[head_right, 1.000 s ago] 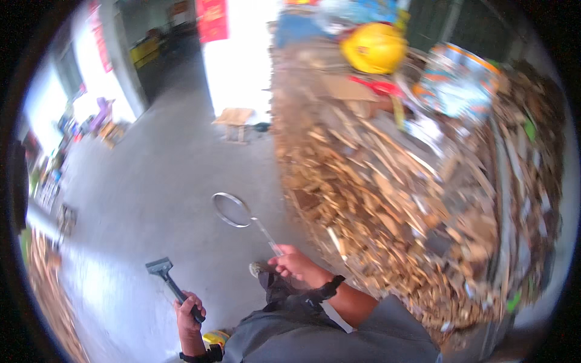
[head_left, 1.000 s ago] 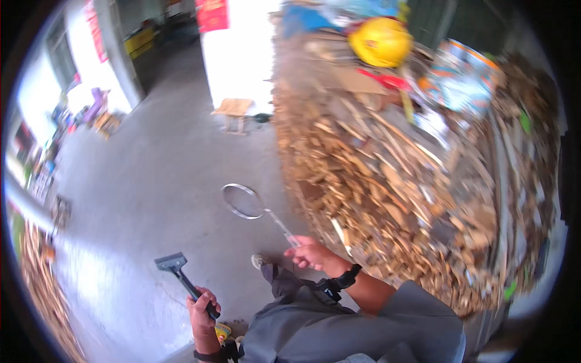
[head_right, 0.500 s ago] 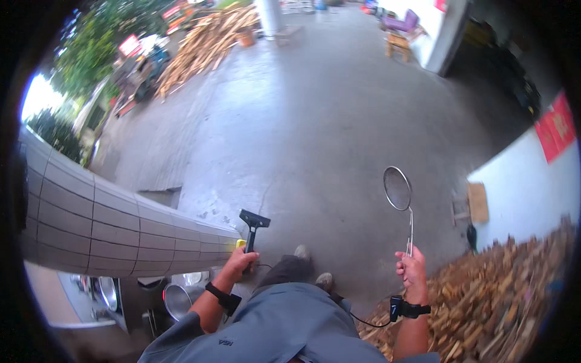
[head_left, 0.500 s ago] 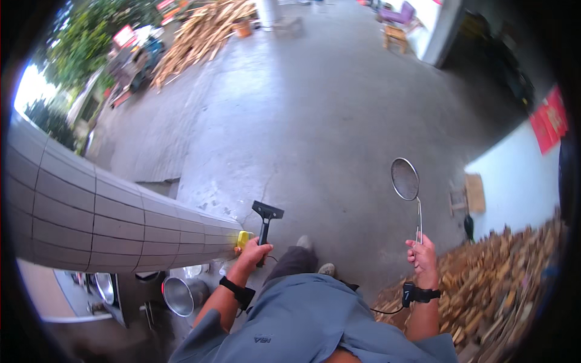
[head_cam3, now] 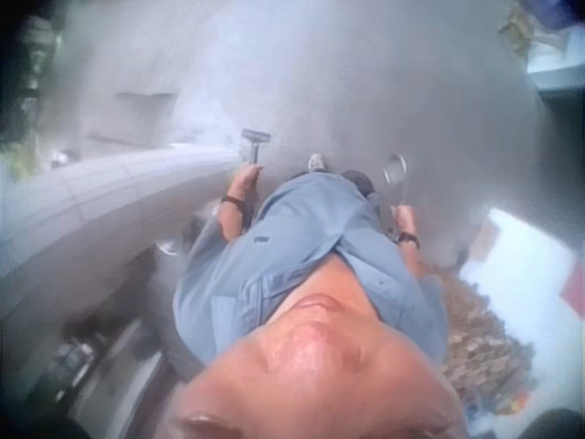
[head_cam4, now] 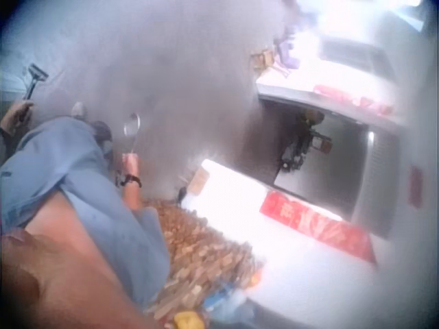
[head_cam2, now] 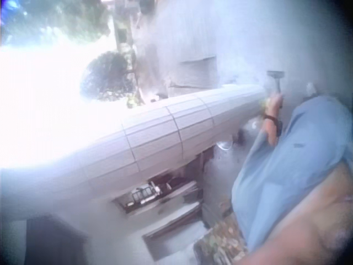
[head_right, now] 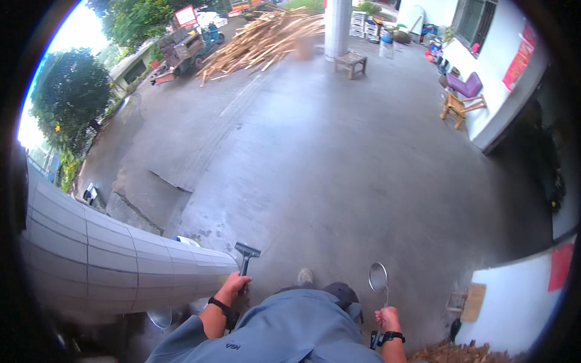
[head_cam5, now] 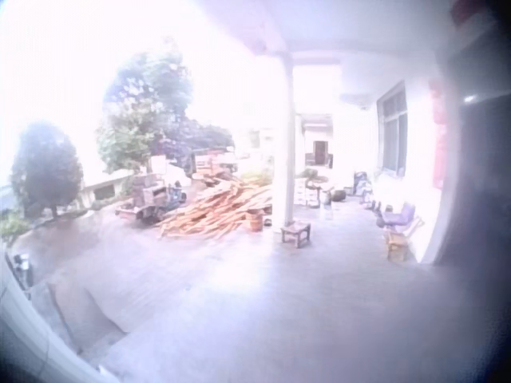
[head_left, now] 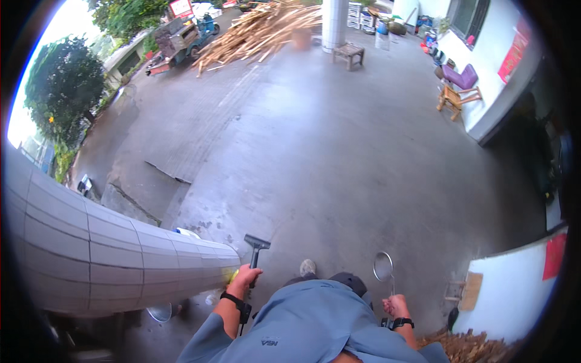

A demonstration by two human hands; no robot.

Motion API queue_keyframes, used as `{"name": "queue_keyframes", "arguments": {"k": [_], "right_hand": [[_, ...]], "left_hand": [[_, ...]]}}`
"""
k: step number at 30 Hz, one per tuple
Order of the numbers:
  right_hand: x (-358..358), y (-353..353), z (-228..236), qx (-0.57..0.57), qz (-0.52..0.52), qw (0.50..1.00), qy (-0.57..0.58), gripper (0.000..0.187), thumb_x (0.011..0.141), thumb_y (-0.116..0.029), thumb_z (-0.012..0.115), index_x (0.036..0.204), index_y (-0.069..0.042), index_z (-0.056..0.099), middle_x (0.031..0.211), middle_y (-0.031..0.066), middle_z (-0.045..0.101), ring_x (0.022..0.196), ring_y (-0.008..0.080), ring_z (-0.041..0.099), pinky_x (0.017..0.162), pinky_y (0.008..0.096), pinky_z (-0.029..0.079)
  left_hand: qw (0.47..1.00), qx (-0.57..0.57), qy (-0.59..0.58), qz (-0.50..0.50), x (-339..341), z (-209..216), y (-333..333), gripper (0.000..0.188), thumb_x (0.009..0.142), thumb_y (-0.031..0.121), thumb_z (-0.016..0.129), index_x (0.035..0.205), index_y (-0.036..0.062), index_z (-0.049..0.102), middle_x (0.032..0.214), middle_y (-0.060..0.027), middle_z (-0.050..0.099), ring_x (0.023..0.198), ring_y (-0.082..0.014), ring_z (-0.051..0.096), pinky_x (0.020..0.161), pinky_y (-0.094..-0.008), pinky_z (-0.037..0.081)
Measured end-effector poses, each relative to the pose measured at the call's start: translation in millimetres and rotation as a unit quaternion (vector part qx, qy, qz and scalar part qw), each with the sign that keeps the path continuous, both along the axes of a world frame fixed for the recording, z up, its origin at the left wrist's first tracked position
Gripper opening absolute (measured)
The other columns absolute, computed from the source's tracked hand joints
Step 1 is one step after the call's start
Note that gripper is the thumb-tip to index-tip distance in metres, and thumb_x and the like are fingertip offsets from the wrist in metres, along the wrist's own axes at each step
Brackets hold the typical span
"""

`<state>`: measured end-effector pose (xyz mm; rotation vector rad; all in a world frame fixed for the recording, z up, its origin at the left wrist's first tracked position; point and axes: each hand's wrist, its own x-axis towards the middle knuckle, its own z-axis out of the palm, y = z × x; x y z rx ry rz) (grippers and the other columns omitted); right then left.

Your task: The person picks up a strainer and a scraper from a wooden cabinet, walks outside to a large industrial machine, and uses the scraper to remove residue from the metal edges of the machine's opening.

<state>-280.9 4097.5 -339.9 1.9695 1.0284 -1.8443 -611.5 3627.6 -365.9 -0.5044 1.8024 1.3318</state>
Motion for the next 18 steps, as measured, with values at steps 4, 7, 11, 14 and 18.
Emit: {"name": "queue_keyframes", "arguments": {"k": [4,7,11,14,18], "right_hand": [[-56,44,-36,0.005,0.018,0.999,-0.039,0.018,0.08,-0.004,0.038,0.077,0.004,0.054,0.059,0.0085,0.051,0.042,0.0154,0.046,0.035,0.0239,0.037],[-136,85,-40,-0.039,0.058,0.996,-0.048,0.019,0.078,-0.005,0.038,0.077,0.004,0.055,0.059,0.0081,0.051,0.042,0.0153,0.044,0.036,0.0232,0.038],[-274,143,-48,-0.048,0.131,0.989,-0.043,0.018,0.076,-0.002,0.037,0.076,0.005,0.054,0.058,0.0074,0.05,0.041,0.0148,0.043,0.037,0.0251,0.038],[-390,175,-27,-0.019,0.185,0.982,-0.012,0.019,0.076,-0.003,0.037,0.075,0.004,0.054,0.057,0.0067,0.049,0.04,0.0147,0.043,0.037,0.0255,0.039],[-538,246,-26,0.023,0.38,0.924,0.024,0.019,0.075,-0.008,0.037,0.074,0.005,0.051,0.054,0.0068,0.043,0.041,0.0141,0.039,0.036,0.0237,0.033]], "left_hand": [[0.998,0.02,0.053,0.013,-96,55,59,0.018,0.073,0.016,0.068,0.07,0.009,0.051,0.058,-0.001,0.046,0.046,-0.0135,0.043,0.041,-0.0308,0.035],[0.997,0.033,0.047,0.058,-143,52,78,0.019,0.073,0.016,0.067,0.072,0.0095,0.049,0.059,-0.0009,0.044,0.046,-0.0136,0.042,0.04,-0.0315,0.036],[0.992,-0.004,0.038,0.123,-186,40,93,0.021,0.072,0.018,0.068,0.069,0.0092,0.049,0.058,-0.0012,0.045,0.045,-0.0135,0.042,0.04,-0.0315,0.037],[0.979,-0.021,0.018,0.204,-198,20,97,0.023,0.071,0.02,0.07,0.067,0.0082,0.05,0.058,-0.0018,0.046,0.045,-0.0136,0.043,0.041,-0.0313,0.038],[0.959,-0.049,0.038,0.276,-219,24,111,0.024,0.072,0.022,0.07,0.069,0.0055,0.053,0.058,-0.0023,0.048,0.048,-0.0143,0.045,0.044,-0.0306,0.037]]}}
